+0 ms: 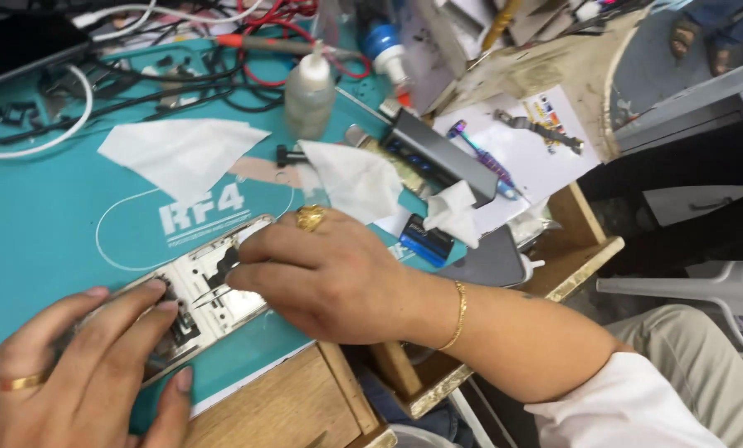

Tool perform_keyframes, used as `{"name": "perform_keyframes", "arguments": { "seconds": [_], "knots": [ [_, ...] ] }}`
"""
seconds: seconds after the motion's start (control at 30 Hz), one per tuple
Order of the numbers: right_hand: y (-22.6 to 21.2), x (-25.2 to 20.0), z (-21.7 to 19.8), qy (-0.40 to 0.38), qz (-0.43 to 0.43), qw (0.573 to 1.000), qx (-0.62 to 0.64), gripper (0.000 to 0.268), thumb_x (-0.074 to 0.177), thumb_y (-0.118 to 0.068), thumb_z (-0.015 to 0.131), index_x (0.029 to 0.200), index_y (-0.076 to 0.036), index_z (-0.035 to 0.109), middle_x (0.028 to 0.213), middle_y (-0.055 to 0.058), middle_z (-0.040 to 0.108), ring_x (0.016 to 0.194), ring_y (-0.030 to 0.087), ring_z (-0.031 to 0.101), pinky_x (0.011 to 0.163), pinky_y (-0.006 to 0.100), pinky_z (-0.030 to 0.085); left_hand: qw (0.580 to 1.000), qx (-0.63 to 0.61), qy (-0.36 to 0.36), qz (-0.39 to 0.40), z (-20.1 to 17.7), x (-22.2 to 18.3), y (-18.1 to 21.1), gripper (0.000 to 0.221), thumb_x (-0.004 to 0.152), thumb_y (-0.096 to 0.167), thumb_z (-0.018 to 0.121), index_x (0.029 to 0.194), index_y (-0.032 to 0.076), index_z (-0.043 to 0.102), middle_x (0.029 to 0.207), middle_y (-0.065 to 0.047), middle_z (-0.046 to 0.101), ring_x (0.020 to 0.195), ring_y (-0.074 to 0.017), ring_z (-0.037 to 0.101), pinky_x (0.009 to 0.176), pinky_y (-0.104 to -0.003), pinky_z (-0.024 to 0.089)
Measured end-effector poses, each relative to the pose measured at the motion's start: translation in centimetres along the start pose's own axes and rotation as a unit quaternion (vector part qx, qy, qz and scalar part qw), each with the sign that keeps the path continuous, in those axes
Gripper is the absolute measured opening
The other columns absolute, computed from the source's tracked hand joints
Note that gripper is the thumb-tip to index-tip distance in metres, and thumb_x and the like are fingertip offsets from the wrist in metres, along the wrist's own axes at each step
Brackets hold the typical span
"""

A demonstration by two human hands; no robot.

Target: The person is performing a repair on a mobile device, which includes checking information on a smartphone and using tweezers to manipulate small components on a motherboard.

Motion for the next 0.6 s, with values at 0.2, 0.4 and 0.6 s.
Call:
{"name": "perform_keyframes", "arguments": {
  "seconds": [0.2, 0.4, 0.6],
  "knots": [
    [0.1, -0.3, -0.1, 0.007, 0.011, 1.000, 0.008, 0.018, 0.109, -0.003, 0.047, 0.114, -0.004, 0.063, 0.109, 0.012, 0.063, 0.081, 0.033, 0.062, 0.063, 0.043, 0.044, 0.996, 0.027, -0.053, -0.060, -0.2, 0.2, 0.8, 0.053, 0.084, 0.030, 0.061, 0.135, 0.020, 0.070, 0.138, 0.009, 0.073, 0.133, -0.0289, 0.064, 0.110, -0.048, 0.051],
    [0.2, -0.3, -0.2, -0.002, 0.017, 1.000, 0.008, 0.018, 0.109, -0.005, 0.046, 0.114, -0.005, 0.063, 0.109, 0.011, 0.062, 0.084, 0.031, 0.064, 0.061, 0.043, 0.043, 0.995, 0.021, -0.078, -0.067, -0.6, 0.6, 1.1, 0.059, 0.080, 0.027, 0.062, 0.138, 0.019, 0.065, 0.140, 0.007, 0.070, 0.134, -0.0297, 0.061, 0.112, -0.046, 0.048],
    [0.0, 0.2, -0.5, -0.023, 0.021, 0.999, 0.015, 0.024, 0.110, -0.010, 0.040, 0.115, -0.004, 0.063, 0.110, 0.012, 0.062, 0.091, 0.034, 0.065, 0.075, 0.045, 0.050, 0.996, 0.010, -0.081, -0.037, -0.9, 0.7, 0.7, 0.052, 0.082, 0.032, 0.061, 0.132, 0.021, 0.068, 0.141, 0.008, 0.066, 0.132, -0.0275, 0.057, 0.107, -0.050, 0.048]
  ]
}}
Point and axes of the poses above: each hand's wrist, its own x-axis towards the middle knuckle, its own z-axis out of the palm, y = z × x, the point moved 1 cm from there along x, towards the middle knuckle
